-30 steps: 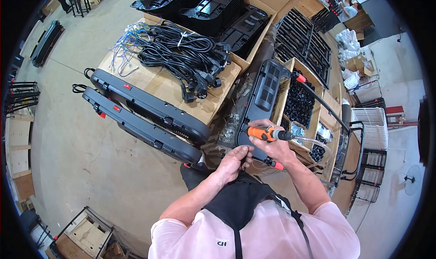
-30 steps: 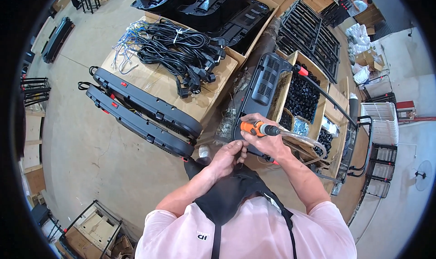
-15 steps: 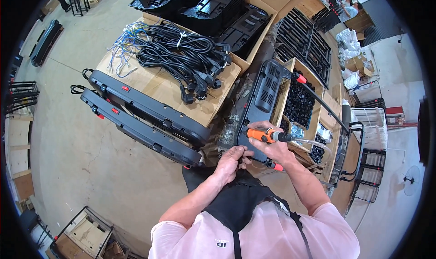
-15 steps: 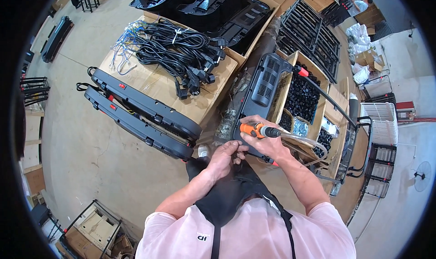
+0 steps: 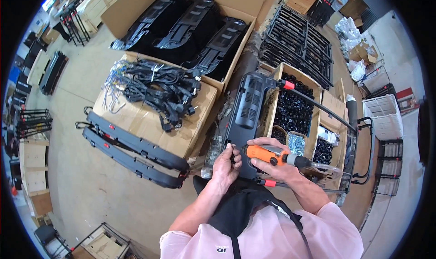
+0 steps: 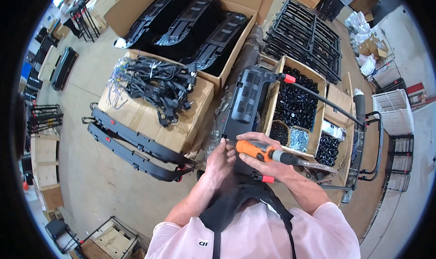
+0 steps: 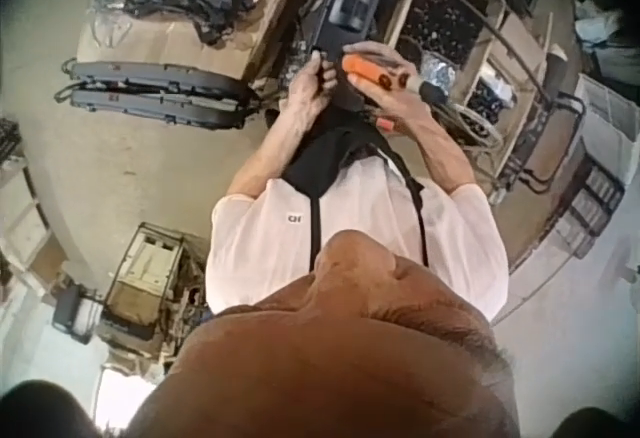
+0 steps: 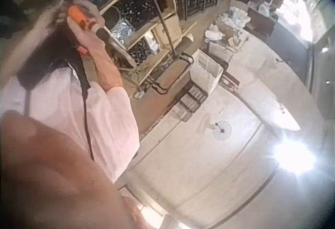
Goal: The recorder is assembling a power tool, specifically connecting wiring and using an electric screwdriver to fasten screws into the housing.
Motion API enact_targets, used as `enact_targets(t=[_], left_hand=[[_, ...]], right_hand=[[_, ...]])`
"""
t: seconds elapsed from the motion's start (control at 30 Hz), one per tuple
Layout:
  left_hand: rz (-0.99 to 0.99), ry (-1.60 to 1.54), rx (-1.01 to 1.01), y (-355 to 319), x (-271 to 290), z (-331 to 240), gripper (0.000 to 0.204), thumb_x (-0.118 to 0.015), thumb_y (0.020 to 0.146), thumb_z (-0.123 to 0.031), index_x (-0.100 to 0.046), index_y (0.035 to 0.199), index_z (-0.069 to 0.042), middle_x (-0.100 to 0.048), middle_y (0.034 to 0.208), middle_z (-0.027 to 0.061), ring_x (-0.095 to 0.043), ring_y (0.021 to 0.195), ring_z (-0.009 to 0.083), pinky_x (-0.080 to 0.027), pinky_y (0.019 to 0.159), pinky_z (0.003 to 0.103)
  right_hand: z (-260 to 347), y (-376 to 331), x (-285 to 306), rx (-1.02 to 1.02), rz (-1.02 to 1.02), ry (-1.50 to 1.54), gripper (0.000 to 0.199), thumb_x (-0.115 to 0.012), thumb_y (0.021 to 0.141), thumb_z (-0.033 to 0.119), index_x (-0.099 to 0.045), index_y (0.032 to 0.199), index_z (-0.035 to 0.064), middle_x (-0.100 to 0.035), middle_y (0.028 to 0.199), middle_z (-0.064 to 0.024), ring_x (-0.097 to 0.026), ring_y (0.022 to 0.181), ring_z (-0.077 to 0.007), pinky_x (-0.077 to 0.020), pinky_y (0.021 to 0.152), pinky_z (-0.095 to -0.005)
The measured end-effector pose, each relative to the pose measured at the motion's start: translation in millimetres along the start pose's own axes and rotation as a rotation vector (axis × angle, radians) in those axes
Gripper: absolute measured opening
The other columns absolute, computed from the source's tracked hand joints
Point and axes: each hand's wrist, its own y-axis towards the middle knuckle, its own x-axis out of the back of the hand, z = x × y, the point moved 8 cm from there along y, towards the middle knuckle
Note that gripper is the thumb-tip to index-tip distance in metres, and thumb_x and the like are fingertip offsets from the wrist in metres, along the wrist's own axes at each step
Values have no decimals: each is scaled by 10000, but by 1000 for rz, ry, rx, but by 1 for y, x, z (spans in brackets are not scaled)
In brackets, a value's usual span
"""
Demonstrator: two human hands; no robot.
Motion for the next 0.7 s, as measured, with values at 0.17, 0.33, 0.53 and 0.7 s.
enact_targets(t=[0.17,0.33,0.53,0.7], left_hand=[[68,-21,24,51,-66,25,234,-572,1097,-337,-617,1084,-107,-560,834,-5,-484,673,118,-406,544,245],[137,-1,89,93,-122,61,219,-572,1098,-313,-630,1096,-102,-568,837,-8,-499,712,124,-425,576,248],[43,39,131,139,-157,102,194,-566,1103,-300,-616,1157,-120,-581,854,-15,-516,733,124,-452,607,258],[94,74,83,189,-178,114,259,-520,1120,-306,-631,1202,-86,-648,940,6,-605,823,140,-529,697,271]], right_hand=[[-14,5,75,91,-118,112,501,-810,858,6,-604,1312,46,-677,1323,-181,-645,1260,-268,-523,1095,-429],[-30,10,150,128,-189,114,515,-818,850,6,-594,1312,44,-679,1318,-189,-647,1258,-272,-530,1087,-437],[-50,15,217,101,-244,56,526,-826,850,29,-589,1319,45,-684,1318,-179,-663,1223,-255,-544,1055,-422],[-70,49,261,22,-314,111,499,-794,880,55,-596,1338,52,-690,1303,-102,-656,1210,-202,-518,1079,-382]])
